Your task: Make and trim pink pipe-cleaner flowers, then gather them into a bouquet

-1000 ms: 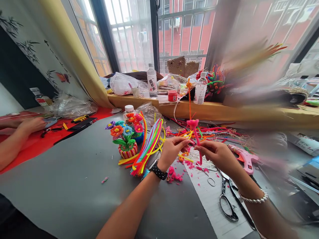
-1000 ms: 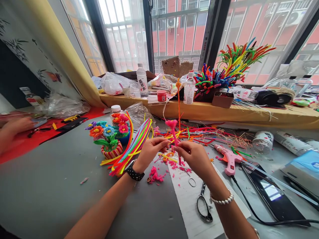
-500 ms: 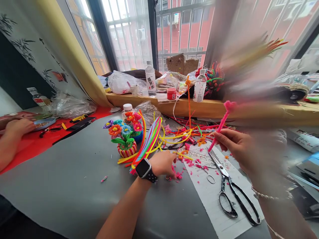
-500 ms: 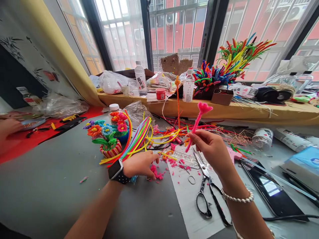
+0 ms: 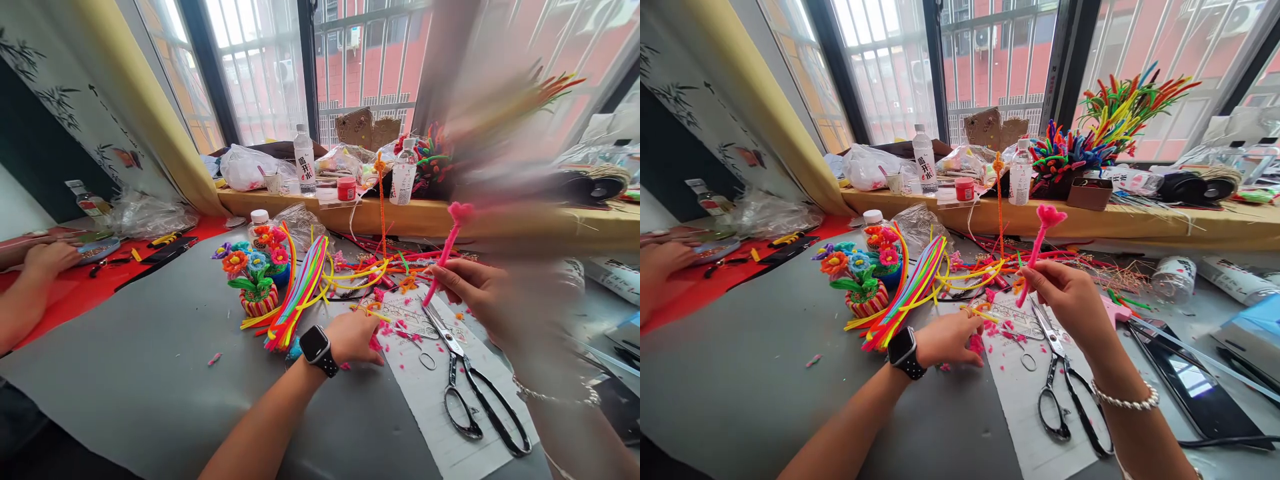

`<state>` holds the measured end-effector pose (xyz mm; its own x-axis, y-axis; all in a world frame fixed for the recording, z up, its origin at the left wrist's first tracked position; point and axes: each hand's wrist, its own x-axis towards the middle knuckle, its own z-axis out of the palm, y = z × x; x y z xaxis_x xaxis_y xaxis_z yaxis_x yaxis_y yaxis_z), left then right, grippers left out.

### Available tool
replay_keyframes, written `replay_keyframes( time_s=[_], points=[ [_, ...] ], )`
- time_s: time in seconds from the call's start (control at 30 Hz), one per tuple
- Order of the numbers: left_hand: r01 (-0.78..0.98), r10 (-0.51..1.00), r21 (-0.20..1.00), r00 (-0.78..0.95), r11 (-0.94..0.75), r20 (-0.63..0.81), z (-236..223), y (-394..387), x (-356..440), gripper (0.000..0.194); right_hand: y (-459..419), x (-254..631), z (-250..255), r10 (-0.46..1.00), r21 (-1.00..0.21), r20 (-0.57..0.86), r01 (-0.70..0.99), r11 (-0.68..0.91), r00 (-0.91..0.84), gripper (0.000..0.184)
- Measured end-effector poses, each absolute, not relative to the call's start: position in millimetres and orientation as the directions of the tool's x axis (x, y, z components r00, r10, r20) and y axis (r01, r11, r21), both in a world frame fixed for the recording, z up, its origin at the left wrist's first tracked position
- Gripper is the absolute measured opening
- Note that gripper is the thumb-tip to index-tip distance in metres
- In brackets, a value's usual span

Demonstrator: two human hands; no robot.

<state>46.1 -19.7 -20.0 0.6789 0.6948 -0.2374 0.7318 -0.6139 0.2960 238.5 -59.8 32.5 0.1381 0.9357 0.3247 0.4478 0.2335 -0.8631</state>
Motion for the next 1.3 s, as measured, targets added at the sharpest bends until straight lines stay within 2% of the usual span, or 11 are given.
replay_keyframes(
  time_s=[0.17, 0.27, 0.4, 0.6, 0.73, 0.9, 0.97, 1.03, 1.13, 1.2, 1.3],
  points=[
    [0.641, 0.613, 0.417, 0.759, -0.645, -0.219, -31.1, -17.7, 57.7, 0.010, -58.2, 241.5, 28.5, 0.934, -0.818, 0.346, 0.517, 0.252, 0.091, 0.033],
    [0.600, 0.599, 0.477, 0.781, -0.642, -0.177, -27.3, -9.2, 53.1, 0.008, -59.8, 241.4, 32.2, 0.934, -0.800, 0.346, 0.549, 0.242, 0.092, 0.034],
    [0.605, 0.650, 0.557, 0.746, -0.569, -0.147, -17.6, 2.6, 34.7, 0.019, -63.7, 239.3, 39.6, 0.940, -0.807, 0.311, 0.562, 0.181, 0.144, 0.033],
    [0.644, 0.720, 0.645, 0.664, -0.412, -0.203, -18.8, 13.2, 14.7, 0.010, -65.0, 240.3, 38.9, 0.945, -0.801, 0.293, 0.577, 0.161, 0.143, 0.034],
    [0.672, 0.769, 0.619, 0.618, -0.406, -0.167, -19.4, 16.1, 13.9, 0.027, -67.1, 239.6, 41.7, 0.949, -0.787, 0.276, 0.602, 0.133, 0.152, 0.035],
    [0.670, 0.744, 0.594, 0.646, -0.445, -0.172, -13.9, 15.6, 10.8, 0.013, -69.2, 240.6, 50.6, 0.935, -0.763, 0.329, 0.621, 0.181, 0.132, 0.047],
    [0.674, 0.722, 0.568, 0.666, -0.472, -0.190, -11.3, 13.7, 7.9, 0.019, -68.6, 242.2, 52.4, 0.938, -0.755, 0.334, 0.621, 0.210, 0.089, 0.052],
    [0.719, 0.704, 0.484, 0.662, -0.499, -0.257, -9.4, 10.7, 6.3, 0.032, -67.8, 242.7, 52.6, 0.940, -0.752, 0.334, 0.622, 0.219, 0.073, 0.054],
    [0.800, 0.720, 0.295, 0.599, -0.522, -0.350, -9.0, 5.5, 10.1, 0.051, -67.6, 240.1, 52.0, 0.920, -0.735, 0.370, 0.647, 0.205, 0.130, 0.051],
    [0.812, 0.735, 0.227, 0.583, -0.537, -0.347, -10.2, 2.6, 16.7, 0.047, -68.2, 237.7, 52.2, 0.907, -0.711, 0.397, 0.672, 0.206, 0.142, 0.049],
    [0.790, 0.729, 0.219, 0.613, -0.573, -0.303, -11.8, 0.3, 27.4, 0.022, -68.7, 237.4, 52.9, 0.901, -0.690, 0.413, 0.691, 0.215, 0.133, 0.049]
  ],
)
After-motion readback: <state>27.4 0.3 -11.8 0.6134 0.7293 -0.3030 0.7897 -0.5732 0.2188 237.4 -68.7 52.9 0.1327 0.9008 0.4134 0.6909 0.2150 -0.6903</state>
